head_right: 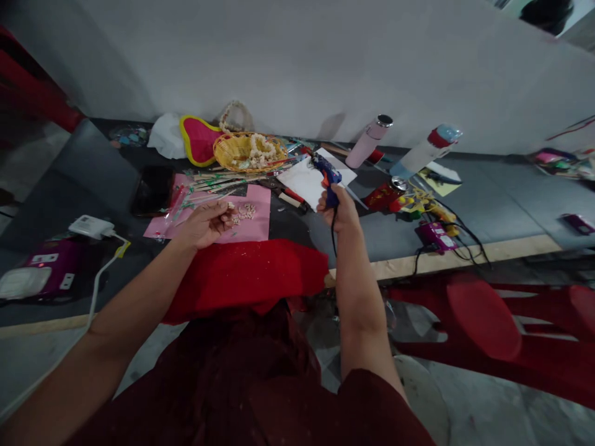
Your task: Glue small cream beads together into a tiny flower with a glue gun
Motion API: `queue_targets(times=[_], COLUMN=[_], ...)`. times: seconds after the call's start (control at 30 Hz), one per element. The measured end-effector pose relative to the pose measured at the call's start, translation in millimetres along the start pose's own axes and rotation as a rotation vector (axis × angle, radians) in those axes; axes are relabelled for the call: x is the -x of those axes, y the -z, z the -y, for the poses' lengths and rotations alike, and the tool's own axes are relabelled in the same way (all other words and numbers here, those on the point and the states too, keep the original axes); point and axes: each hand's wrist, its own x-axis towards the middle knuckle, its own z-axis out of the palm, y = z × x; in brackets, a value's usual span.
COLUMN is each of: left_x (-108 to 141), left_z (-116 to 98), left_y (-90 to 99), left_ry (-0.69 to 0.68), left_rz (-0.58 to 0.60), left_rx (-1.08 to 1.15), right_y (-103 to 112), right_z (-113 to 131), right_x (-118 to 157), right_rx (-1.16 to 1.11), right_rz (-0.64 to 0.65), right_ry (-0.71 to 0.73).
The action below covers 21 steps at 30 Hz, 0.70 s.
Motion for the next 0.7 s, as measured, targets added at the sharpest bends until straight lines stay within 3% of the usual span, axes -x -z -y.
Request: queue_targets(times=[0.07,0.17,0.27,0.43,0.7], left_x=[0.7,1.4,0.2,-4.6,-5.4], left_z=[-1.2,-3.7,-5.5,-4.2,-3.4], left_y=[0.5,1.6,3.0,5.2,4.1], left_ry=[-0.002,-0.020,-0.039,-0.045,-0.045], left_rz=[0.020,0.037,0.031,0.026,0.008], left_rx=[0.007,0.018,0.026,0.012,-0.050], right_y=[-26.1,-65.0,-90.0,-98.7,-93.8], right_z=[1.4,-7.0,-23.2,-40.1,-31.9], right_x=[15.4,36.4,47.5,51.4,59.3], right_rx=[-0.169,-0.216,-0.219,-0.210,-0.192], right_rz=[0.103,0.172,0.284,0.409,0.534], right_ry=[0.007,0.070,0.110,0.051,0.062])
